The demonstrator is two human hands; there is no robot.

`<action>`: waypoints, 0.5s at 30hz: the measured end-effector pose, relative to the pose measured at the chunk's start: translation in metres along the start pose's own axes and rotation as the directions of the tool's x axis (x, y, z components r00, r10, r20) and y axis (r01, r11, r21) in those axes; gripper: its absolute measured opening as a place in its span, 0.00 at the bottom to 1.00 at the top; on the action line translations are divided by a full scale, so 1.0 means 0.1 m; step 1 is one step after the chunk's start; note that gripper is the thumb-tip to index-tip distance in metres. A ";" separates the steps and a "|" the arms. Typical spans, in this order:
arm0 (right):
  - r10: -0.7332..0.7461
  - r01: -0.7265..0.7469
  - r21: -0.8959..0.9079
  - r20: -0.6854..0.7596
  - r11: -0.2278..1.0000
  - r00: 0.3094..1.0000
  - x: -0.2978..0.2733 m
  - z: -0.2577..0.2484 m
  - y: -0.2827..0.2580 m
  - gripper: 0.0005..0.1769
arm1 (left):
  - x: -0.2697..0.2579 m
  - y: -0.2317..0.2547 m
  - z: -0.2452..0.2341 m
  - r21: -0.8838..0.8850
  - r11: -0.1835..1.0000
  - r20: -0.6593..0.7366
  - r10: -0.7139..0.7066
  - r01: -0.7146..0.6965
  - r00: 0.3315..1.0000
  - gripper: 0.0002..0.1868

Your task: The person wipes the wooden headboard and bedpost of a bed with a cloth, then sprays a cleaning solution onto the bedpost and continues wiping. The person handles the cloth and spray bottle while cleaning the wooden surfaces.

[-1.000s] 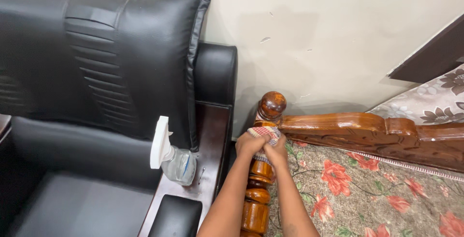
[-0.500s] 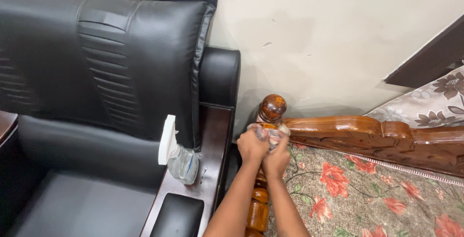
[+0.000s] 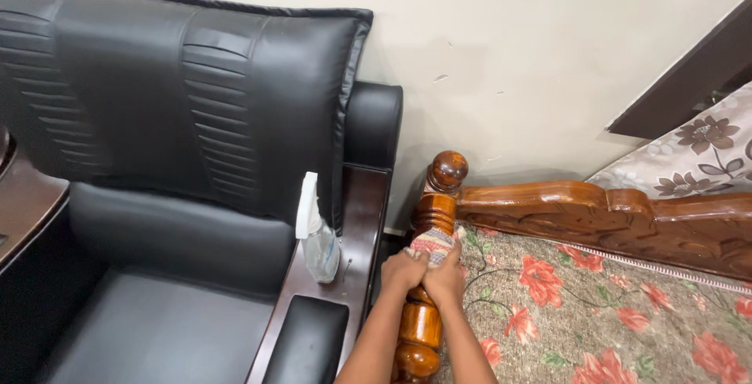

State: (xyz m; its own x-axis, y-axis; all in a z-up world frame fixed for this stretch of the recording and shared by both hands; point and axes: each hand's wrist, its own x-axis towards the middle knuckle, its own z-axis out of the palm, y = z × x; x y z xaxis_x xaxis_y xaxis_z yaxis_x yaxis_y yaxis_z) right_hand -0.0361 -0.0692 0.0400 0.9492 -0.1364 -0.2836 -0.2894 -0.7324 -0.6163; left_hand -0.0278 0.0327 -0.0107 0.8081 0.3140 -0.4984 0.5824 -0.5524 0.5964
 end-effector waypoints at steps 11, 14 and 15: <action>0.118 -0.125 -0.075 -0.087 0.989 0.989 -0.15 0.33 0.48 0.46 | -0.63 0.06 -0.33 -0.063 0.992 0.115 -0.104 0.111 0.988 0.41; 0.075 -0.082 -0.031 -0.172 0.996 0.982 -0.24 0.29 0.43 0.48 | -0.62 0.06 -0.33 -0.085 0.989 0.102 -0.114 0.122 0.988 0.39; 0.081 -0.088 -0.030 -0.179 0.996 0.980 -0.27 0.27 0.37 0.48 | -0.60 0.06 -0.35 -0.098 0.988 0.095 -0.110 0.119 0.989 0.38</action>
State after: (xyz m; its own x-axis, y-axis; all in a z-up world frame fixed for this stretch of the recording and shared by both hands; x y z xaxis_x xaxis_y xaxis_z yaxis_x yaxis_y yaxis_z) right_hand -0.0760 -0.0748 0.0046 0.9292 -0.3129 -0.1965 -0.3680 -0.7374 -0.5664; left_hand -0.0700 0.0372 0.0450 0.7271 0.2985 -0.6182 0.6805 -0.4329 0.5912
